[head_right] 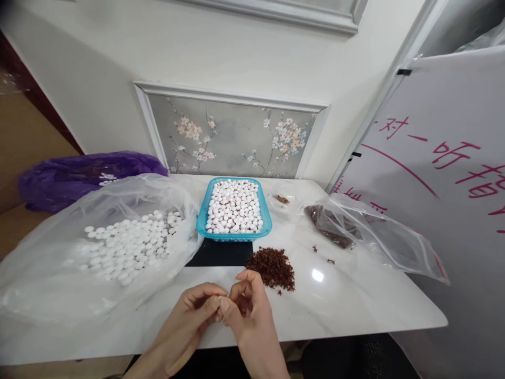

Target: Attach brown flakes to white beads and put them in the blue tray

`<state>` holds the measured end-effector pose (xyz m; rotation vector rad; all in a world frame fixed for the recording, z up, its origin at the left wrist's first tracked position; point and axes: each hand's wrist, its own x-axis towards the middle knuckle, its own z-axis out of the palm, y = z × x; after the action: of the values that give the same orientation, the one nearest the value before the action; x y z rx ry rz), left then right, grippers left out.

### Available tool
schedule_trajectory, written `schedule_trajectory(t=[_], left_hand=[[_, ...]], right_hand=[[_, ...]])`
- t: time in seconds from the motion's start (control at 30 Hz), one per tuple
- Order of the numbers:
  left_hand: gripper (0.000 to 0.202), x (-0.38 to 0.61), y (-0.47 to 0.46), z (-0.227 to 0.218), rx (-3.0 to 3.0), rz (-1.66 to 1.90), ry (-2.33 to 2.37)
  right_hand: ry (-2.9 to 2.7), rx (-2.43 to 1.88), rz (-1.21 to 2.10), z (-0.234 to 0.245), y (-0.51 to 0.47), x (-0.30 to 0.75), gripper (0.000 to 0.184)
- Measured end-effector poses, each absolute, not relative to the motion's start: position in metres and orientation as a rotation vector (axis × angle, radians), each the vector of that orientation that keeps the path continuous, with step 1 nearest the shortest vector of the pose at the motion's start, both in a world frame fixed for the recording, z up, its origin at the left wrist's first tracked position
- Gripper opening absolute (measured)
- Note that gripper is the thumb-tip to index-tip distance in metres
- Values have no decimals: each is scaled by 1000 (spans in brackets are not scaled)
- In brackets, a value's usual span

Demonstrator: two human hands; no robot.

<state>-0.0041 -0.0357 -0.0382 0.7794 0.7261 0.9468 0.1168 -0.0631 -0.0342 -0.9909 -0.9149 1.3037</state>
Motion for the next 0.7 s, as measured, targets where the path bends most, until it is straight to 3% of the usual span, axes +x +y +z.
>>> schedule_trajectory(t=[0.4, 0.7], left_hand=[[22, -9, -33, -41, 627, 979, 779], [16, -12, -34, -44, 666, 1020, 793]], right_hand=[[-1033, -1262, 1109, -59, -84, 147, 24], [-1303, -1265, 999, -64, -87, 140, 20]])
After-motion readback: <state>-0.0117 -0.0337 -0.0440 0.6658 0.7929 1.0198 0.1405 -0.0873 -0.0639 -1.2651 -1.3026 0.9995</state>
